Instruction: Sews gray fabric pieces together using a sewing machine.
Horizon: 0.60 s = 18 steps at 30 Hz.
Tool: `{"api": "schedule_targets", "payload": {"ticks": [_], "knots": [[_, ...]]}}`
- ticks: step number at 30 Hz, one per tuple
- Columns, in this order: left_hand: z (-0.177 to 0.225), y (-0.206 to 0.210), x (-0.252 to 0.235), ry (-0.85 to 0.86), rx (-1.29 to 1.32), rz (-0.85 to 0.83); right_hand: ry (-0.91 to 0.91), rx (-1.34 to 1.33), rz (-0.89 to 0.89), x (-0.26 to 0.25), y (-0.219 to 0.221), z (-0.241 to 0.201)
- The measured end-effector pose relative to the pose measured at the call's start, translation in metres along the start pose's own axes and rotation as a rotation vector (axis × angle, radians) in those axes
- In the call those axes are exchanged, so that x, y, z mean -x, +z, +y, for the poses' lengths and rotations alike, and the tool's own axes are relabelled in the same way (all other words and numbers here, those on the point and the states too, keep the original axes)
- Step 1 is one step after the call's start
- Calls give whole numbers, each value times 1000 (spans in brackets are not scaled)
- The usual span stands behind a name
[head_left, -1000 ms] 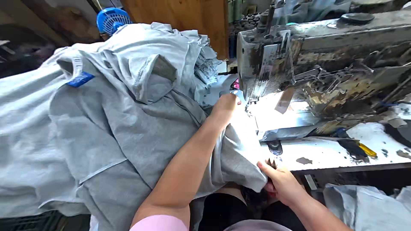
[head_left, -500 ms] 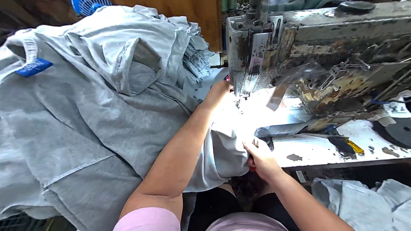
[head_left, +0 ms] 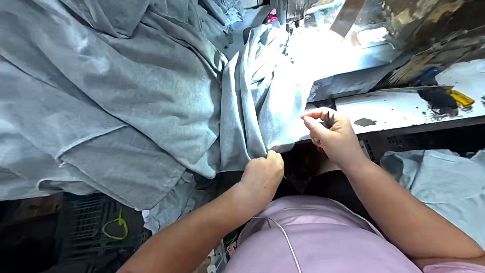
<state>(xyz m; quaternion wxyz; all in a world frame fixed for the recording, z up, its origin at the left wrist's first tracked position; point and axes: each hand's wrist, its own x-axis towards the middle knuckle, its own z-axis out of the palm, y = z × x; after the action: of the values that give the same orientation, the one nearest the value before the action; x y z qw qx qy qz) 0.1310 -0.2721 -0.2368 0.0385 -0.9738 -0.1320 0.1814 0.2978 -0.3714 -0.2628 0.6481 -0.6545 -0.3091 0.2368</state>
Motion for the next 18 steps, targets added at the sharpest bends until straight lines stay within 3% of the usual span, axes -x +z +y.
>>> {"api": "schedule_targets", "payload": {"ticks": [3, 5, 8, 10, 14, 18], "knots": [[2, 12, 9, -88, 111, 85, -234, 148, 38, 25, -9, 7], [-4, 28, 18, -19, 215, 356, -317, 323, -26, 37, -16, 8], [-11, 34, 29, 167, 394, 668, -62, 733, -254, 50, -25, -4], [-12, 31, 31, 320, 605, 765, -50, 751, -305, 56, -28, -7], [-8, 23, 29, 522, 950, 824, -685, 616, -99, 69, -26, -4], [0, 12, 27, 585, 1058, 820, -943, 596, -46, 68, -20, -5]]}}
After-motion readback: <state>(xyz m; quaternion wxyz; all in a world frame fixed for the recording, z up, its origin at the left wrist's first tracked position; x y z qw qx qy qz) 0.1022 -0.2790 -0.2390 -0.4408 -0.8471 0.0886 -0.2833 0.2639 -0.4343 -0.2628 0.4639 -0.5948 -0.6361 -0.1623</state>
